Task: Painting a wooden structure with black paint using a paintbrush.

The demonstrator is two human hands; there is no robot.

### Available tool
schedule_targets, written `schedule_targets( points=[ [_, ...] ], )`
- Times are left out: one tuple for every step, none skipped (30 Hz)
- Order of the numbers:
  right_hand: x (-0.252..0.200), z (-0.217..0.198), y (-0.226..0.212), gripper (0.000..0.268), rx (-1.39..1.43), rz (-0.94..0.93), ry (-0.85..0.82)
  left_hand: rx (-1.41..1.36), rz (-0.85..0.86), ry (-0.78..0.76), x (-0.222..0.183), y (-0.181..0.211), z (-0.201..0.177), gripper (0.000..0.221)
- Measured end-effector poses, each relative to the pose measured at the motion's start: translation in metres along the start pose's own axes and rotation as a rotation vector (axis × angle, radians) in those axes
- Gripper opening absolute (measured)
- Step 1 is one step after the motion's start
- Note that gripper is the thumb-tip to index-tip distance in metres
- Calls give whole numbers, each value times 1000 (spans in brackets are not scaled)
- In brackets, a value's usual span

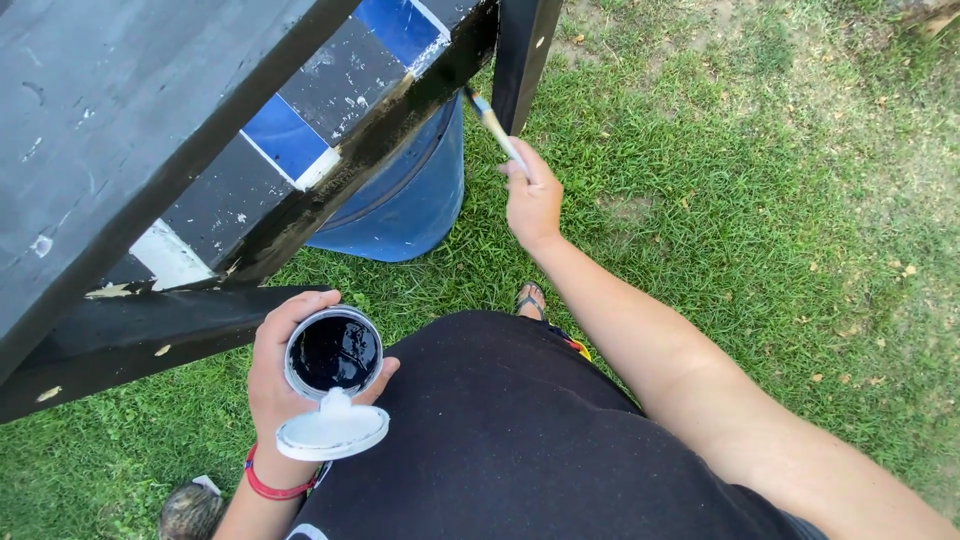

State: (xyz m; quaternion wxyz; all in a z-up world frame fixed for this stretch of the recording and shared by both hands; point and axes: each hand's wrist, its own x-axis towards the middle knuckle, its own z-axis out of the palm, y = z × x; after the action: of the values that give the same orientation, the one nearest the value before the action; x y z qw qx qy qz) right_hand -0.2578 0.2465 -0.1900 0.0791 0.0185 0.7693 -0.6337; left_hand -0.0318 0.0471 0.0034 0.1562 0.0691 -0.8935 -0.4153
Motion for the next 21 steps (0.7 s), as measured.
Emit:
schedule_targets(
  points=[
    [1, -4, 4, 38, -6, -51, 83, -16, -12, -2, 0, 0, 0, 77],
    [3, -7, 9, 38, -11, -103, 167, -31, -23, -4, 0, 0, -1, 76],
    [8, -7, 9, 38, -12, -101, 167, -31, -24, -4, 1, 1, -1, 76],
    [12, -6, 10, 38, -43, -132, 187, -30, -41, -7, 2, 1, -1, 76],
    [16, -6, 11, 38, -74, -162, 209, -29, -56, -13, 3, 2, -1, 76],
    [18, -2, 10, 38, -75, -159, 211, -30, -56, -16, 2, 3, 0, 76],
    [22, 3, 8, 37, -107, -176, 150, -24, -45, -17, 3, 4, 0, 76],
    [26, 9, 5, 37, -138, -193, 88, -19, -34, -17, 3, 5, 0, 76],
    [20, 10, 6, 37, -136, -194, 90, -18, -32, -18, 3, 4, -1, 76],
    [15, 12, 6, 35, -167, -246, 33, -16, -20, -23, 3, 4, -1, 77],
    [9, 13, 7, 33, -200, -296, -27, -15, -12, -28, 3, 4, -2, 77],
    [4, 10, 9, 33, -201, -295, -27, -15, -13, -29, 2, 3, -2, 77],
    [-1, 7, 10, 34, -160, -228, -25, -24, -4, -25, 3, 1, -3, 77],
    [-7, 5, 12, 35, -120, -161, -22, -33, 4, -22, 3, 0, -3, 78],
    [-5, 1, 8, 35, -119, -165, -27, -31, 3, -15, 3, 0, -4, 78],
    [-5, -2, 5, 38, -107, -113, 48, -44, -7, -6, 3, 0, -4, 77],
    [-8, -7, 4, 40, -96, -54, 124, -56, -22, -2, 1, 0, -4, 77],
    [0, -3, 7, 40, -97, -51, 118, -55, -28, -1, -1, 0, -4, 77],
    [8, -1, 10, 40, -94, -59, 171, -59, -16, 2, 0, -2, -3, 77],
    [17, 0, 12, 40, -91, -68, 224, -63, -5, 5, 0, -2, -2, 77],
    [22, 5, 8, 40, -90, -70, 225, -63, -3, 5, 1, -1, -1, 77]
  ],
)
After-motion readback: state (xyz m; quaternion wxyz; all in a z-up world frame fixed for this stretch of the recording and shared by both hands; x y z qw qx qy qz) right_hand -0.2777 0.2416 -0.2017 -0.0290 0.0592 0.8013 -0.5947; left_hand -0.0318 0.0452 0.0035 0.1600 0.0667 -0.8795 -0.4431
